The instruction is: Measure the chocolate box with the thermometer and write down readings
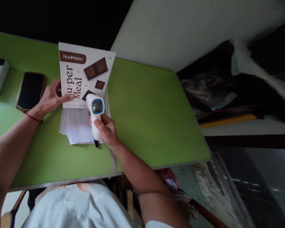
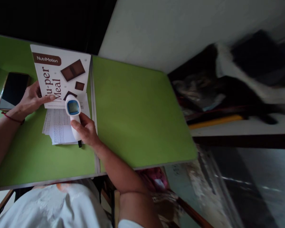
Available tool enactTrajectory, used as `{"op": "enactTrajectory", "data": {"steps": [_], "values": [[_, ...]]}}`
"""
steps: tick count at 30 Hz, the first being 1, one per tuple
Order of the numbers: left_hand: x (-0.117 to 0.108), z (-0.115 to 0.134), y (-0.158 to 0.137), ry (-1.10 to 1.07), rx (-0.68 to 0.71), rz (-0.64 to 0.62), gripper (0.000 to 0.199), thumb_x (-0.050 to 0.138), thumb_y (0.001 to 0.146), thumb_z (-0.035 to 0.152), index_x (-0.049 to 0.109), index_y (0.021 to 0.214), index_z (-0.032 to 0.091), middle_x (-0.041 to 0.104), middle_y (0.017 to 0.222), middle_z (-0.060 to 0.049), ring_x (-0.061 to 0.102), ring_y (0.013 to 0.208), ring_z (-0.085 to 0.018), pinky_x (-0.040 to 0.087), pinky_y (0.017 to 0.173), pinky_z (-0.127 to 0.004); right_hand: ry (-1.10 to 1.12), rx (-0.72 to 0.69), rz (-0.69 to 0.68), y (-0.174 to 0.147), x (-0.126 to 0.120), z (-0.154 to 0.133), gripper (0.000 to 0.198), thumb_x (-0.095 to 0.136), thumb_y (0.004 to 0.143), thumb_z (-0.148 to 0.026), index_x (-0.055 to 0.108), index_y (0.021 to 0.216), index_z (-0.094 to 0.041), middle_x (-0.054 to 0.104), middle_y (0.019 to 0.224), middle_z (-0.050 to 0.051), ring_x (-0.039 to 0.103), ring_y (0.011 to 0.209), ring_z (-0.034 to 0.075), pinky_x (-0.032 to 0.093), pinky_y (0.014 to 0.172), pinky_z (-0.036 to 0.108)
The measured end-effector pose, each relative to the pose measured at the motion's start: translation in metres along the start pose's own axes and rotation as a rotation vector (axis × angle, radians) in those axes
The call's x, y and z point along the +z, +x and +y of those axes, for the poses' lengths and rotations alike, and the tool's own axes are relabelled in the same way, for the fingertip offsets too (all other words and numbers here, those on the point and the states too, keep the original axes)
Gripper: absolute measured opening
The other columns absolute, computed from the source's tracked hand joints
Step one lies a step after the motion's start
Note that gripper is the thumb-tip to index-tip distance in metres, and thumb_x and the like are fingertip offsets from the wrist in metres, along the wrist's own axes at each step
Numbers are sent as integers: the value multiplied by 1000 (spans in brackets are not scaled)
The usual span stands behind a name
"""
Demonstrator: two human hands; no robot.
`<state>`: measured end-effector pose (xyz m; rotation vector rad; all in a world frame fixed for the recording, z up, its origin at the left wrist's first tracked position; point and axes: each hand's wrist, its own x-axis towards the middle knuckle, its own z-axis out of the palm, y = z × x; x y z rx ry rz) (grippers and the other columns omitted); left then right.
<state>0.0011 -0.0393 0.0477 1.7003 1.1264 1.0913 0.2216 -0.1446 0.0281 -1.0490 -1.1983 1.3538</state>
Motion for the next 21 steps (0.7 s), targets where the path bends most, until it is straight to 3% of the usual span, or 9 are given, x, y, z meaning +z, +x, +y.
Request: {"op": "enactTrajectory", "data": {"steps": [7, 11, 15, 21], "values": [[2, -4, -1, -47, -17, 60, 61, 83, 66, 57, 60, 108, 19, 66, 114, -8, 62, 108, -30, 54, 87, -44, -95, -93, 64, 0, -11, -13, 37, 66, 76, -57, 62, 91, -23, 60, 77, 0, 51, 67, 13, 44, 63, 30], [-1, -1, 1, -1, 50, 97, 74, 76, 70, 67, 52, 117, 14, 63, 116, -5, 59, 106, -25, 50, 85, -40, -405, -119, 188, 5, -36, -16, 45, 65, 77, -54, 62, 108, -22, 68, 96, 6, 59, 81, 19, 48, 72, 34], [-8, -6, 6, 128, 114, 125, 75, 66, 78, 72, 46, 119, 13, 58, 114, -3, 53, 107, -21, 45, 86, -37, -825, -43, 235, 13, -58, -10, 46, 63, 77, -53, 64, 106, -19, 69, 98, 11, 61, 85, 24, 48, 73, 38], [-18, -31, 12, 353, 171, 186, 69, 67, 81, 65, 45, 121, 14, 50, 116, -1, 45, 117, -23, 35, 101, -41, -1171, 82, 291, 16, -60, -9, 41, 61, 82, -45, 64, 110, -16, 67, 102, 15, 62, 90, 28, 47, 74, 39]]}}
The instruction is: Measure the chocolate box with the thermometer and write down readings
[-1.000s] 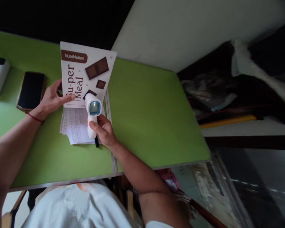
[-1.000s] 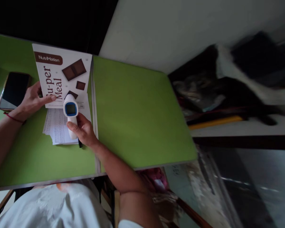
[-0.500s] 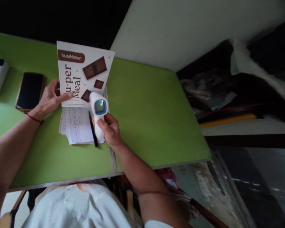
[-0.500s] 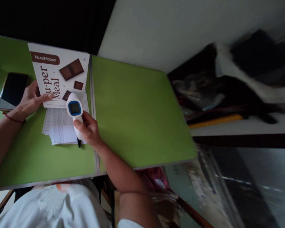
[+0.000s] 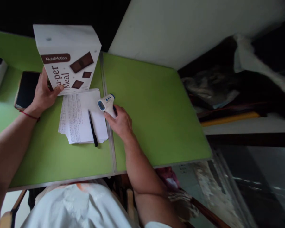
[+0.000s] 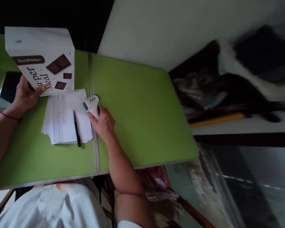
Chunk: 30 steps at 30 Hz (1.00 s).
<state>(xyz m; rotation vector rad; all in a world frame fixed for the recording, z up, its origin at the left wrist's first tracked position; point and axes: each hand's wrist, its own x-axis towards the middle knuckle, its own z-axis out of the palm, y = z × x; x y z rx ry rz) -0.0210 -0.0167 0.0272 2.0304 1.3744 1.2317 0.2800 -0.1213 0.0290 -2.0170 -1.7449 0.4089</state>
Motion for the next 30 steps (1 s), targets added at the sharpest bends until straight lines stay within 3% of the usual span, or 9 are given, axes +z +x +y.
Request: {"op": "enactTrajectory", "data": {"steps": [3, 7, 12, 16, 21, 24, 26, 30], "values": [[2, -6, 0, 5, 12, -6, 63, 68, 80, 62, 48, 120, 17, 52, 118, -3, 45, 119, -26, 36, 101, -40, -64, 15, -4, 0, 0, -1, 39, 60, 84, -44, 64, 109, -15, 66, 101, 15, 62, 90, 28, 47, 74, 39], [3, -6, 0, -21, -15, -17, 54, 65, 80, 62, 52, 116, 23, 58, 110, -4, 51, 111, -26, 42, 89, -36, -82, 4, 6, 2, 2, 2, 37, 60, 83, -44, 64, 108, -16, 66, 100, 15, 62, 88, 28, 47, 73, 39], [1, 1, -2, -16, -60, -34, 61, 61, 82, 71, 50, 117, 22, 53, 102, 2, 49, 92, -17, 40, 79, -34, -104, -13, 0, 2, 4, 3, 39, 61, 83, -43, 63, 111, -15, 66, 102, 16, 62, 90, 28, 47, 74, 39], [0, 9, -2, 60, -80, -33, 65, 61, 80, 72, 50, 118, 21, 50, 100, -1, 47, 93, -20, 40, 77, -38, -122, -41, -8, 1, 3, 2, 38, 60, 83, -40, 64, 111, -15, 67, 99, 14, 61, 87, 27, 48, 74, 40], [-2, 34, -7, 192, -122, 106, 76, 63, 81, 65, 35, 133, 17, 41, 121, -12, 42, 114, -30, 41, 70, -43, -179, -119, 137, -3, 0, -2, 47, 69, 77, -39, 62, 113, -10, 63, 105, 20, 56, 99, 32, 46, 83, 47], [-3, 59, -26, 224, -115, 159, 72, 64, 83, 57, 32, 132, 16, 40, 119, -13, 46, 108, -29, 42, 67, -43, -18, -277, 185, -10, 1, -10, 28, 65, 81, -34, 63, 103, -16, 64, 100, 14, 57, 95, 27, 46, 83, 43], [-3, 74, -47, 190, -87, 36, 64, 65, 85, 43, 30, 133, 19, 41, 122, -15, 48, 107, -29, 45, 67, -42, 98, -371, 92, -17, 5, -17, 14, 60, 86, -33, 61, 92, -21, 64, 89, 9, 57, 83, 22, 47, 77, 38], [2, 94, -95, 218, 74, -243, 43, 60, 87, 26, 43, 126, 21, 45, 123, -15, 51, 107, -31, 48, 81, -49, 102, -394, -75, -32, 16, -32, 16, 64, 84, -36, 59, 86, -22, 64, 81, 7, 56, 76, 21, 46, 72, 35]]}}
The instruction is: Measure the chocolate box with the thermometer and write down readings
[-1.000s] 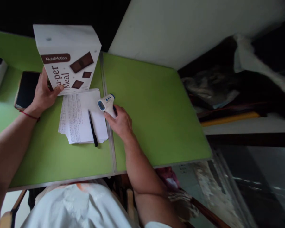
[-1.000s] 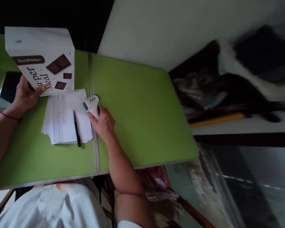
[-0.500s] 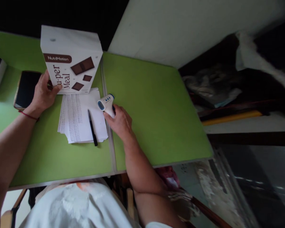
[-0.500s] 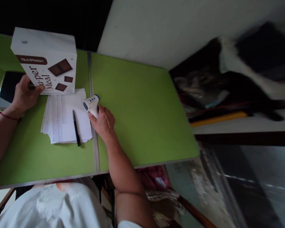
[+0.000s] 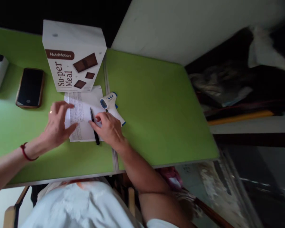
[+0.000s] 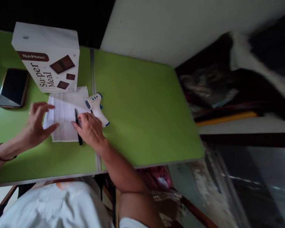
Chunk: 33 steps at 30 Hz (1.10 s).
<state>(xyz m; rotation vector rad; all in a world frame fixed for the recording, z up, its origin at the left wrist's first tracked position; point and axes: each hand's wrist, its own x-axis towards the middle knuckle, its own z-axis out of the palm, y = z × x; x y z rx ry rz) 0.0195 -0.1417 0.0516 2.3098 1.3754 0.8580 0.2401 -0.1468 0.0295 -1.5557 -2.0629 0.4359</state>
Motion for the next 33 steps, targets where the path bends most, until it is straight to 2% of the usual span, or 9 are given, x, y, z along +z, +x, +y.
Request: {"op": "enactTrajectory", "data": {"steps": [3, 6, 11, 15, 17, 21, 24, 27, 33], "values": [[7, 7, -20, 139, 151, -128, 21, 50, 94, 23, 54, 114, 21, 55, 118, -14, 54, 101, -32, 45, 78, -49, -36, 23, -24, -1, 6, -5, 17, 65, 83, -30, 62, 97, -21, 66, 82, 7, 58, 79, 22, 46, 71, 35], [9, 5, -26, 169, 261, -189, 20, 42, 99, 23, 60, 106, 20, 64, 105, -11, 58, 88, -27, 42, 75, -44, 34, 6, -4, 2, 4, -4, 19, 56, 84, -22, 64, 102, -24, 66, 81, 5, 58, 77, 20, 47, 71, 34], [6, -5, -25, 185, 287, -240, 24, 45, 98, 28, 64, 107, 15, 64, 91, -12, 60, 79, -27, 40, 68, -40, 419, -54, 53, 3, -8, 2, 28, 40, 93, -28, 63, 109, -25, 66, 95, 5, 61, 82, 17, 51, 78, 35], [6, -6, -25, 205, 316, -237, 26, 48, 97, 33, 65, 108, 17, 64, 100, -13, 60, 84, -27, 41, 69, -40, 692, 9, 17, -3, -4, 4, 40, 52, 89, -43, 51, 126, -29, 60, 104, 6, 60, 91, 19, 53, 85, 38], [7, -5, -25, 220, 324, -242, 24, 50, 96, 35, 66, 106, 19, 64, 107, -12, 59, 86, -27, 41, 69, -40, 740, 51, 51, -7, 0, 1, 47, 62, 82, -49, 49, 122, -29, 58, 99, 4, 58, 86, 19, 53, 82, 37], [8, -4, -25, 241, 354, -218, 20, 55, 94, 32, 67, 105, 19, 65, 111, -12, 58, 85, -28, 40, 69, -40, 713, 94, 168, -13, 0, -11, 25, 54, 88, -49, 56, 96, -25, 54, 77, 0, 52, 70, 15, 50, 69, 33], [8, -4, -26, 258, 389, -188, 21, 57, 93, 30, 67, 104, 15, 67, 109, -12, 58, 85, -28, 39, 67, -40, 763, 48, 89, -13, -3, -16, 29, 41, 95, -42, 62, 101, -23, 59, 77, 1, 56, 72, 15, 50, 70, 32], [8, -3, -27, 289, 413, -168, 21, 55, 95, 30, 67, 103, 14, 68, 108, -10, 57, 85, -27, 38, 68, -39, 838, 34, 26, -12, 0, -15, 29, 43, 93, -35, 63, 108, -22, 64, 82, 1, 60, 77, 14, 52, 73, 31], [8, 0, -26, 280, 477, -156, 23, 48, 99, 25, 68, 101, 13, 68, 111, -7, 53, 83, -25, 38, 67, -37, 695, 96, 72, -11, 18, -10, 13, 61, 81, -29, 61, 89, -20, 65, 74, -2, 59, 63, 10, 49, 58, 23]]}}
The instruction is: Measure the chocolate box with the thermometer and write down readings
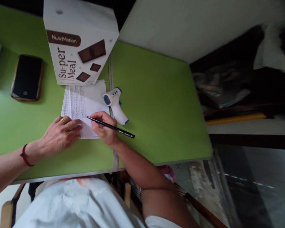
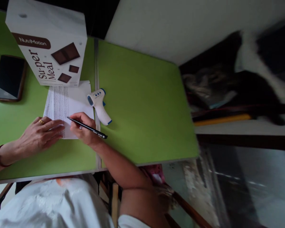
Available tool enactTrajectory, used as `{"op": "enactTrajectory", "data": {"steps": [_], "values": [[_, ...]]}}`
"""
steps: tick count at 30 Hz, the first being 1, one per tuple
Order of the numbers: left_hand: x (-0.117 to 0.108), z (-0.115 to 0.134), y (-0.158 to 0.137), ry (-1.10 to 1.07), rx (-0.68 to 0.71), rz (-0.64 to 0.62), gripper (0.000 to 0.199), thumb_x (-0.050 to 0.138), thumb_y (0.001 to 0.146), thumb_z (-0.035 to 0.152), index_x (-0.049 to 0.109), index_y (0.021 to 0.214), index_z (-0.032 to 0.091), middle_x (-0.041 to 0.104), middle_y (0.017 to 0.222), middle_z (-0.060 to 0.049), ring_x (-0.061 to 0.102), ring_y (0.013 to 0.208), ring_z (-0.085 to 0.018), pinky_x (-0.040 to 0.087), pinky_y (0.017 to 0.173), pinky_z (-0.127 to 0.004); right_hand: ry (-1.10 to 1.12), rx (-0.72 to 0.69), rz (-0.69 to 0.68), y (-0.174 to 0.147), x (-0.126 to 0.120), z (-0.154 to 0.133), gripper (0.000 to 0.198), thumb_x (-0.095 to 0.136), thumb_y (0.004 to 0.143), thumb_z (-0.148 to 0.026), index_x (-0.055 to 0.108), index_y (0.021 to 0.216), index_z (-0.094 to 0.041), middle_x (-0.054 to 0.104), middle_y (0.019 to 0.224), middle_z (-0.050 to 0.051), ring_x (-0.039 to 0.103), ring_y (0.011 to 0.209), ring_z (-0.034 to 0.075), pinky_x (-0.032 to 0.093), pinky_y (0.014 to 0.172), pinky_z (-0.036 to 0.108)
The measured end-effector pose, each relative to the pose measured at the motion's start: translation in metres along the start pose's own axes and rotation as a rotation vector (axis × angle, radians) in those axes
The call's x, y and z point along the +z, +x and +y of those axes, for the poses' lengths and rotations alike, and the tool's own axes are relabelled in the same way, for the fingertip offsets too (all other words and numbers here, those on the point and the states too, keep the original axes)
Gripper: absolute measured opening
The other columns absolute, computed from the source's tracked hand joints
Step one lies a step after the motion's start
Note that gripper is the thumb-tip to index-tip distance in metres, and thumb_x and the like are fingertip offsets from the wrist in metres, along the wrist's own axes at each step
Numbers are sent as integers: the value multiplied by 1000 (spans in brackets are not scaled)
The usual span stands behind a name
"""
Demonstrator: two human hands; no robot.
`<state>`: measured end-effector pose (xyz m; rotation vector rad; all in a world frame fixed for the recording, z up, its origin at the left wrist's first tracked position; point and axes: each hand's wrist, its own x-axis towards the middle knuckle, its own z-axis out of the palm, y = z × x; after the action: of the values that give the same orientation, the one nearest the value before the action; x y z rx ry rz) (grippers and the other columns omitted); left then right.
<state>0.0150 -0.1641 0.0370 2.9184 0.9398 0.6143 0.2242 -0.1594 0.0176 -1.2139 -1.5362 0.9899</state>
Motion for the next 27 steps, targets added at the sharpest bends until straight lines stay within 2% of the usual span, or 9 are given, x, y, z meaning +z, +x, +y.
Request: {"op": "enactTrajectory", "data": {"steps": [5, 14, 19, 27], "values": [[0, 0, 0, -6, 9, -16, 26, 45, 100, 24, 68, 101, 12, 69, 113, -7, 53, 83, -24, 40, 68, -37, -71, -57, 22, 1, 3, 3, 9, 62, 81, -29, 59, 82, -21, 61, 65, -5, 55, 56, 8, 45, 54, 20], [0, 2, 0, -15, 0, -28, 29, 43, 101, 25, 69, 99, 12, 69, 112, -6, 52, 80, -24, 40, 67, -38, -119, -59, 58, -1, 5, 6, 11, 62, 78, -27, 57, 87, -21, 60, 65, -6, 53, 54, 8, 45, 53, 20], [0, 1, 0, -10, -2, -29, 27, 44, 101, 23, 69, 99, 12, 69, 112, -6, 52, 78, -24, 40, 66, -37, -184, -142, 12, 0, 3, 3, 12, 60, 82, -30, 56, 74, -21, 59, 61, -6, 52, 53, 8, 43, 52, 20], [-1, 2, 1, -16, -2, -45, 22, 50, 98, 23, 69, 99, 13, 68, 114, -6, 53, 80, -23, 41, 67, -38, -237, -203, -20, 1, 4, 1, 14, 58, 86, -30, 58, 75, -21, 62, 64, -4, 55, 57, 9, 46, 57, 20]]}}
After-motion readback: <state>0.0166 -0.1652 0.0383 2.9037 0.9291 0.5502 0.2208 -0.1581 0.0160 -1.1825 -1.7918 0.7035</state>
